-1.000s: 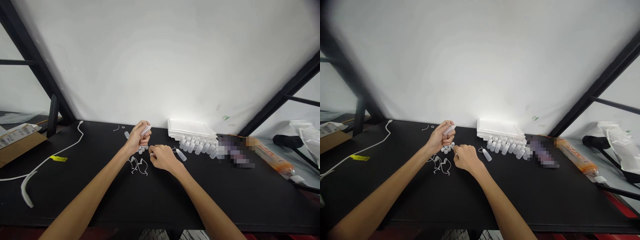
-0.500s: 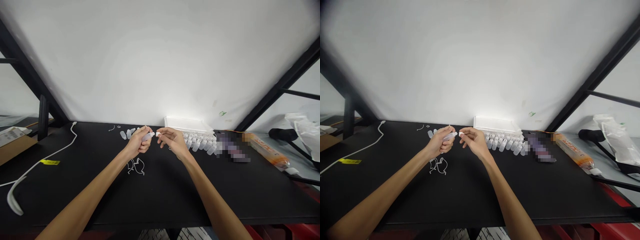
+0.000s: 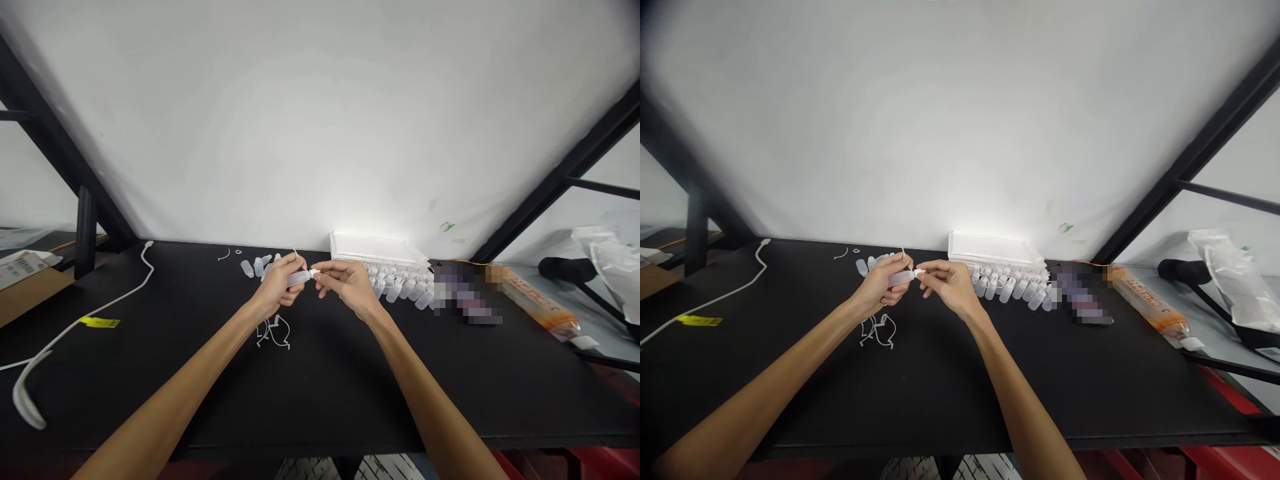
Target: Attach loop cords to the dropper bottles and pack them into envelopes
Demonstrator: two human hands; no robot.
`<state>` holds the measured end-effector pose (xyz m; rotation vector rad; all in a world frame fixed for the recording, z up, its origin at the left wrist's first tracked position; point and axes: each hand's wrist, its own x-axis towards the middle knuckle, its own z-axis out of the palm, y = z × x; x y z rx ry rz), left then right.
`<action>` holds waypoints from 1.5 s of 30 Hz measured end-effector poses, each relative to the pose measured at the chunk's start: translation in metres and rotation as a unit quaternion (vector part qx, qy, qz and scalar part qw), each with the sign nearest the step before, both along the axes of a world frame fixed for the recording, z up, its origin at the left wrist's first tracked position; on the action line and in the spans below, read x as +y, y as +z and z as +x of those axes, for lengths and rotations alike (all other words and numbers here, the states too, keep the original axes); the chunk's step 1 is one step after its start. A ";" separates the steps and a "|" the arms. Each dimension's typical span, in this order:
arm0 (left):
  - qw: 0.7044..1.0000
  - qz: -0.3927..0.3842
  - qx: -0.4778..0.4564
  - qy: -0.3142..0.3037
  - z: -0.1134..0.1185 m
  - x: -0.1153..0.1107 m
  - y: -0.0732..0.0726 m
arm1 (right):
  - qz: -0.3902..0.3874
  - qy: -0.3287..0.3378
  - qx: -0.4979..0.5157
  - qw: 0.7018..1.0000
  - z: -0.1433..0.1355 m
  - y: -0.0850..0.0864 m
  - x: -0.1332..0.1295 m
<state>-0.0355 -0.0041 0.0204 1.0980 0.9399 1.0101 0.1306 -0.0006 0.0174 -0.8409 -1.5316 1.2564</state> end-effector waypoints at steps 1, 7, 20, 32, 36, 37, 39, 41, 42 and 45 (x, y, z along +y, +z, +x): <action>1.000 0.003 0.001 0.009 0.000 0.000 0.001 | -0.004 0.000 0.002 1.000 -0.001 0.000 0.000; 0.998 0.046 0.016 0.034 0.001 0.001 -0.001 | 0.004 -0.003 -0.006 1.000 -0.004 -0.006 0.001; 0.994 0.093 0.058 -0.002 0.005 -0.001 -0.008 | 0.056 -0.031 -0.139 0.988 -0.009 -0.016 -0.002; 0.989 0.128 0.051 0.055 0.001 0.000 -0.002 | 0.001 0.076 0.034 0.997 -0.003 0.003 -0.006; 0.988 0.135 0.061 0.050 0.002 -0.001 -0.005 | -0.008 0.050 -0.023 0.998 -0.004 -0.005 -0.002; 0.987 0.138 0.065 0.049 0.003 -0.001 -0.006 | -0.004 0.037 -0.052 0.998 -0.004 -0.007 -0.001; 0.987 0.140 0.071 0.041 0.005 -0.001 -0.008 | 0.020 0.007 -0.114 0.993 -0.004 -0.011 0.000; 0.988 0.132 0.069 0.031 0.006 -0.001 -0.010 | 0.062 -0.024 -0.158 0.985 -0.003 -0.012 -0.001; 0.990 0.125 0.066 0.027 0.007 -0.001 -0.011 | 0.080 -0.036 -0.164 0.983 -0.003 -0.011 -0.001; 0.992 0.111 0.056 0.028 0.007 0.001 -0.012 | 0.085 -0.039 -0.116 0.989 -0.003 -0.008 -0.003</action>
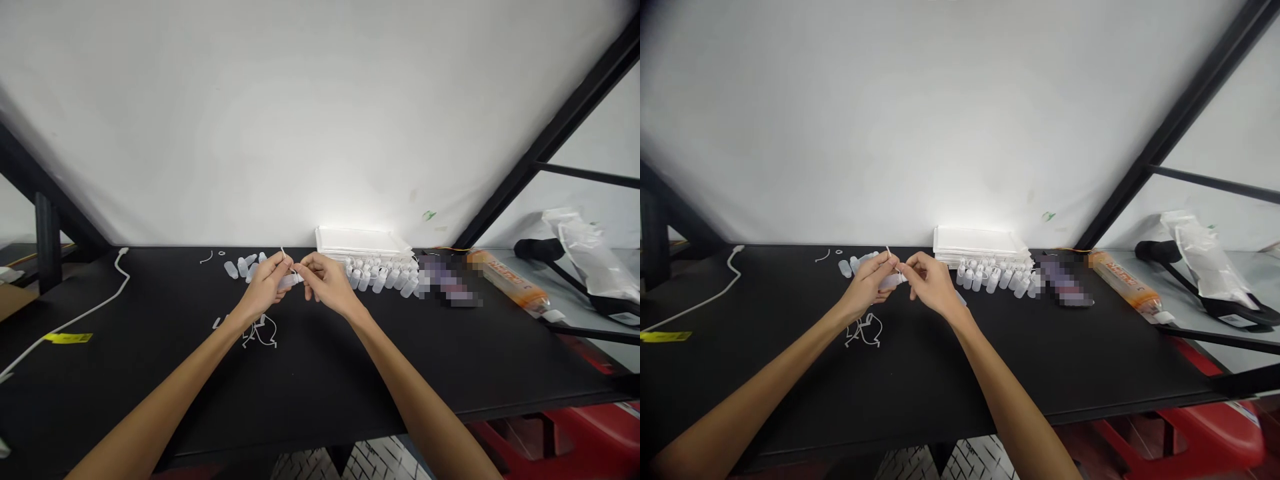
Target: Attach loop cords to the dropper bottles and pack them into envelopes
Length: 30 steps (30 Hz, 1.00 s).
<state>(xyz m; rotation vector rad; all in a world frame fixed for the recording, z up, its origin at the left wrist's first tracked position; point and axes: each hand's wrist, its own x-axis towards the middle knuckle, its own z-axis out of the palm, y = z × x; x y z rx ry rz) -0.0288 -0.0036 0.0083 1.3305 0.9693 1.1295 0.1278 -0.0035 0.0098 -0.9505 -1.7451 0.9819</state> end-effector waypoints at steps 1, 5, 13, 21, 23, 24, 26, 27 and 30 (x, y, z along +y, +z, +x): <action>1.000 -0.001 -0.004 0.005 -0.001 0.000 0.001 | -0.013 0.014 0.024 1.000 0.000 0.002 0.000; 1.000 0.000 -0.016 0.026 -0.003 0.001 0.005 | -0.056 0.083 0.089 0.991 0.000 0.005 0.000; 1.000 0.029 0.001 -0.003 -0.001 -0.001 -0.001 | -0.031 -0.003 -0.070 0.997 0.001 -0.001 0.002; 1.000 0.011 -0.014 0.008 -0.003 0.003 0.000 | -0.086 0.120 0.059 0.987 0.012 0.008 0.005; 1.000 0.012 -0.012 0.007 -0.003 0.004 0.000 | -0.089 0.139 0.078 0.983 0.011 0.009 0.005; 1.000 0.014 -0.008 0.006 -0.003 0.004 0.000 | -0.090 0.137 0.083 0.983 0.010 0.009 0.004; 0.999 0.032 0.011 0.014 -0.004 0.004 -0.002 | -0.091 0.124 0.078 0.985 0.007 0.007 0.004; 0.998 0.054 0.029 0.023 -0.003 0.004 -0.003 | -0.091 0.116 0.064 0.987 0.006 0.005 0.004; 0.985 0.132 0.094 0.052 -0.003 0.002 -0.005 | -0.085 0.086 0.005 0.993 0.003 -0.002 0.005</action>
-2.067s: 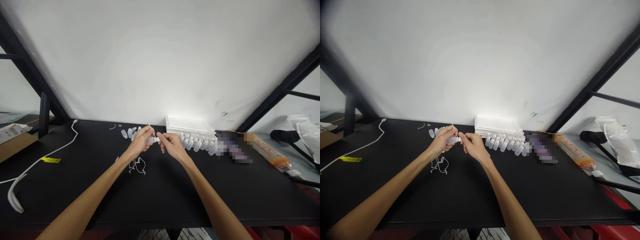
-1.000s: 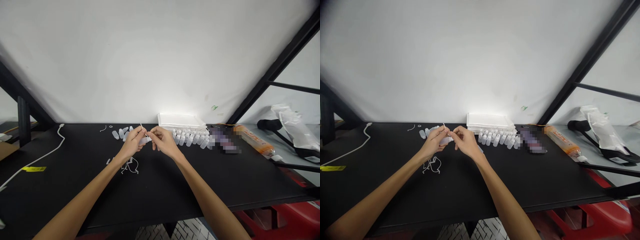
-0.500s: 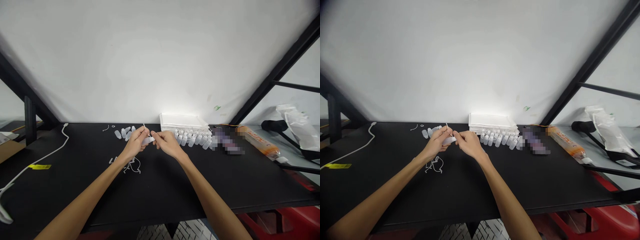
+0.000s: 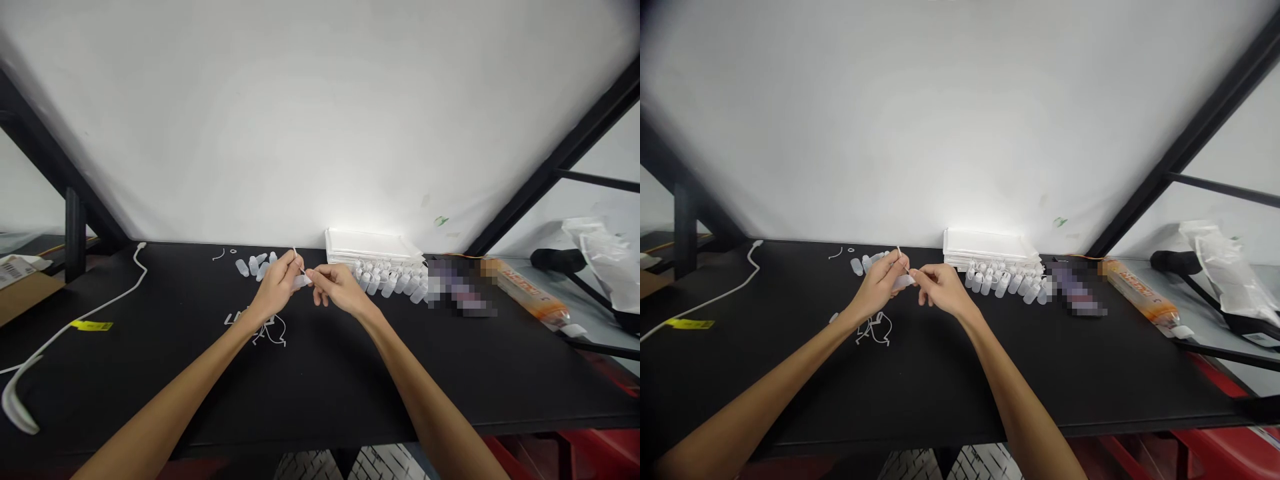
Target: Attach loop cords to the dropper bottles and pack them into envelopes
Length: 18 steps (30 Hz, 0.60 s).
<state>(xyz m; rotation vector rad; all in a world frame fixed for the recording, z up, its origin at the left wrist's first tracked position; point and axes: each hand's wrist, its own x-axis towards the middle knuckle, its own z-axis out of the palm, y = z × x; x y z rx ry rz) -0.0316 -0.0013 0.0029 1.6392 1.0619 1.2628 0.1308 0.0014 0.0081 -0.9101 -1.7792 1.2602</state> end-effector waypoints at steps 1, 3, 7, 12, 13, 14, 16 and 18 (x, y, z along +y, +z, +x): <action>1.000 0.007 0.008 0.001 0.000 0.000 0.000 | 0.006 -0.008 -0.018 1.000 0.000 -0.001 0.000; 0.999 -0.028 -0.013 -0.016 0.001 -0.001 0.000 | 0.021 -0.021 -0.037 0.999 0.000 -0.002 0.001; 0.987 -0.128 -0.082 -0.045 0.002 0.001 0.002 | 0.039 -0.016 -0.003 0.999 0.001 0.002 0.000; 0.996 -0.086 -0.020 -0.027 0.000 -0.001 0.004 | 0.051 -0.009 -0.002 0.999 0.001 0.004 -0.001; 0.999 -0.042 0.023 -0.013 -0.001 -0.002 0.004 | 0.060 -0.015 -0.019 0.998 0.001 0.003 -0.002; 0.998 0.012 0.069 0.003 -0.002 -0.003 0.004 | 0.067 -0.018 -0.035 0.997 0.001 0.002 -0.003; 0.984 0.105 0.140 0.034 -0.004 -0.004 0.005 | 0.070 -0.021 -0.054 0.996 -0.001 0.000 -0.004; 0.981 0.112 0.150 0.041 -0.005 -0.003 0.006 | 0.062 -0.025 -0.048 0.997 -0.002 -0.001 -0.005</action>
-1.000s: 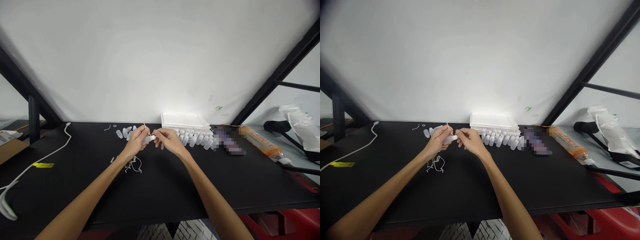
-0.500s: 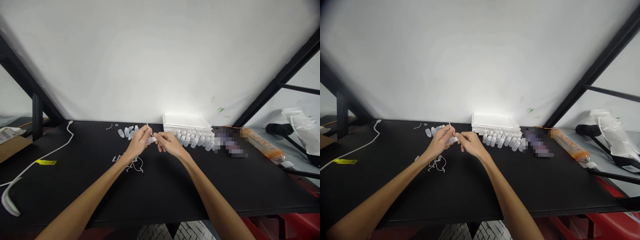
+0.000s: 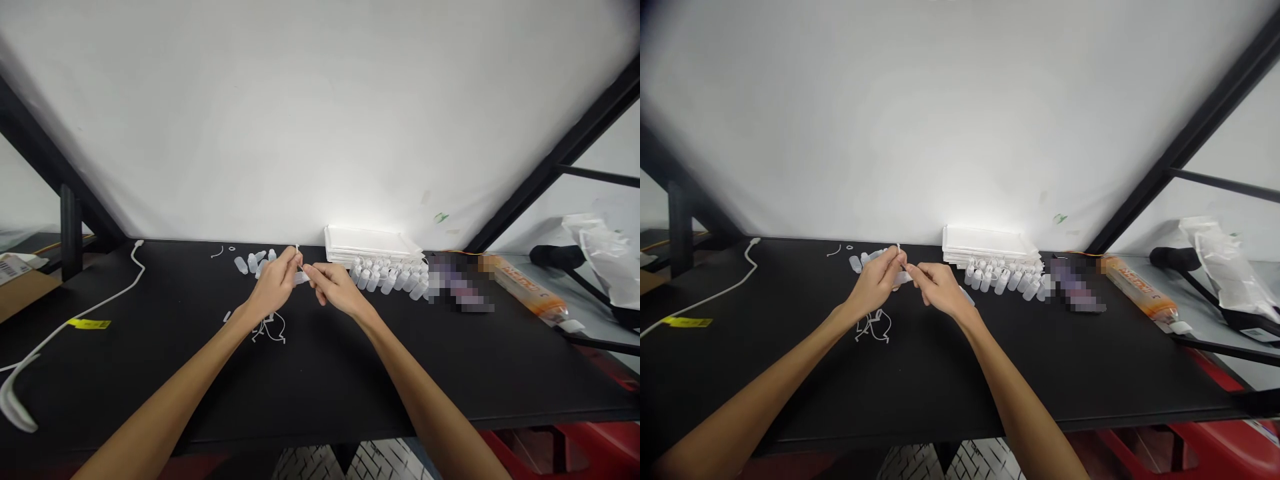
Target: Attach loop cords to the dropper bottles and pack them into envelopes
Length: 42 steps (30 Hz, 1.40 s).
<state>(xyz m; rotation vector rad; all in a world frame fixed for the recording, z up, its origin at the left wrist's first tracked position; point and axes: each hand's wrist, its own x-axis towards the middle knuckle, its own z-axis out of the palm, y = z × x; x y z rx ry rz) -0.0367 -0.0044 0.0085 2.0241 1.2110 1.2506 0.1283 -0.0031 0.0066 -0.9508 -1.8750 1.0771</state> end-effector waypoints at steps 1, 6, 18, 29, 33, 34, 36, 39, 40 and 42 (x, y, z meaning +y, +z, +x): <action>0.999 -0.028 -0.018 -0.005 -0.001 0.001 0.000 | -0.003 -0.002 0.010 1.000 -0.001 0.000 0.000; 0.981 -0.158 -0.105 -0.048 0.000 0.004 -0.001 | -0.006 0.011 0.044 0.999 -0.003 0.000 0.000; 0.993 -0.007 0.119 -0.020 -0.007 0.004 0.006 | 0.129 -0.105 -0.045 0.985 0.002 0.002 0.001; 0.972 -0.019 0.229 -0.054 0.000 -0.002 0.002 | 0.170 -0.122 0.014 0.978 0.005 0.006 0.003; 0.972 -0.017 0.228 -0.051 0.000 -0.002 0.003 | 0.172 -0.136 0.021 0.976 0.005 0.006 0.002; 0.974 -0.019 0.220 -0.054 0.000 -0.002 0.003 | 0.163 -0.140 0.025 0.976 0.005 0.006 0.002; 0.977 -0.028 0.204 -0.060 0.000 -0.002 0.003 | 0.135 -0.158 0.041 0.977 0.006 0.005 0.004; 0.980 -0.039 0.188 -0.054 -0.002 0.000 0.004 | 0.082 -0.203 0.082 0.972 0.009 0.004 0.009; 0.981 -0.039 0.183 -0.052 -0.002 0.000 0.005 | 0.061 -0.213 0.099 0.970 0.009 0.003 0.011; 0.984 -0.042 0.167 -0.052 -0.002 0.001 0.005 | 0.010 -0.218 0.137 0.966 0.009 0.004 0.013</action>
